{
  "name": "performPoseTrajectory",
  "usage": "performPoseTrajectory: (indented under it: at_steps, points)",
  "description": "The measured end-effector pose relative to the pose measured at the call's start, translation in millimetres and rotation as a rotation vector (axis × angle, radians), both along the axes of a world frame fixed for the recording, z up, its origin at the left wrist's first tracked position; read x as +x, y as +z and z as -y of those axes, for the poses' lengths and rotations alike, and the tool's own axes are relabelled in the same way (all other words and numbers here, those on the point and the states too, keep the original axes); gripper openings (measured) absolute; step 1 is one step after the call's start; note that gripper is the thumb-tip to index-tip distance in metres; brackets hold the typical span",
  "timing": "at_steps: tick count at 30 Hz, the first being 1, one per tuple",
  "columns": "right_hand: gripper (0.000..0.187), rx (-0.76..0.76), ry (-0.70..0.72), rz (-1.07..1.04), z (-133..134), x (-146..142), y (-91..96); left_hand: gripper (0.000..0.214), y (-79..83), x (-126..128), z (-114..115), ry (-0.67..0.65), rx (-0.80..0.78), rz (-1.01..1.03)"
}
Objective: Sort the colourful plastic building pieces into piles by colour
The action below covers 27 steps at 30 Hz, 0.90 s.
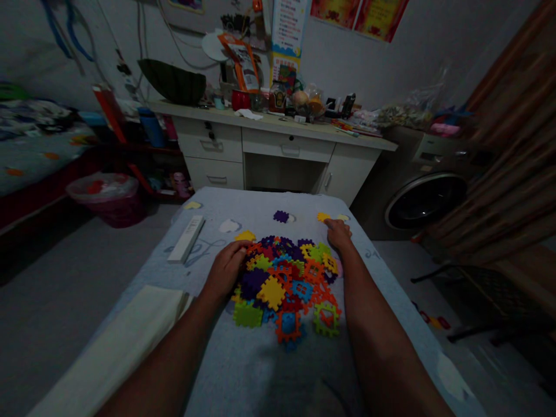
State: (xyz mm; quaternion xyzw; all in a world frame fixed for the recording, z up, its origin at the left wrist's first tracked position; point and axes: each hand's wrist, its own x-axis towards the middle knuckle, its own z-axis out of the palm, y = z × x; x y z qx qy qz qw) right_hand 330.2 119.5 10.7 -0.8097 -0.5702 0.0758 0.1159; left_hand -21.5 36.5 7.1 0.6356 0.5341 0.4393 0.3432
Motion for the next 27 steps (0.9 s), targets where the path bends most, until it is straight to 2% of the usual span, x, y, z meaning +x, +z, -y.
performPoseTrajectory:
  at_steps: [4,8,10,14,16,19,22,25,27]
  points:
    - [0.054,0.003,0.026,-0.007,2.4,-2.1,-0.6,0.040,0.8,0.7,-0.1,0.007,-0.008,-0.011]
    - [0.049,0.066,0.028,-0.049,3.5,1.4,5.6,0.040,-5.2,0.0,-2.9,0.029,0.008,-0.033]
    - [0.042,0.048,0.138,-0.148,3.7,5.8,13.9,0.039,-9.3,-0.7,-4.9,0.053,0.045,-0.062]
    - [0.024,-0.192,0.514,-0.395,6.2,12.7,32.6,0.037,-13.9,-2.0,-7.9,0.075,0.113,-0.116]
    - [0.022,-0.286,0.587,-0.404,8.2,12.5,37.9,0.036,-13.8,-2.4,-8.1,0.072,0.122,-0.133]
    - [0.020,-0.364,0.602,-0.374,10.9,9.0,40.1,0.036,-12.5,-2.9,-7.8,0.051,0.129,-0.153]
    - [0.017,-0.377,0.617,-0.411,12.9,6.8,42.2,0.036,-11.8,-3.0,-7.9,0.042,0.135,-0.167]
    - [0.013,-0.305,0.630,-0.487,14.6,10.3,48.6,0.036,-11.6,-2.5,-8.1,0.039,0.131,-0.174]
    - [0.012,-0.211,0.587,-0.501,15.5,16.9,53.0,0.036,-11.1,-2.0,-7.9,0.042,0.123,-0.176]
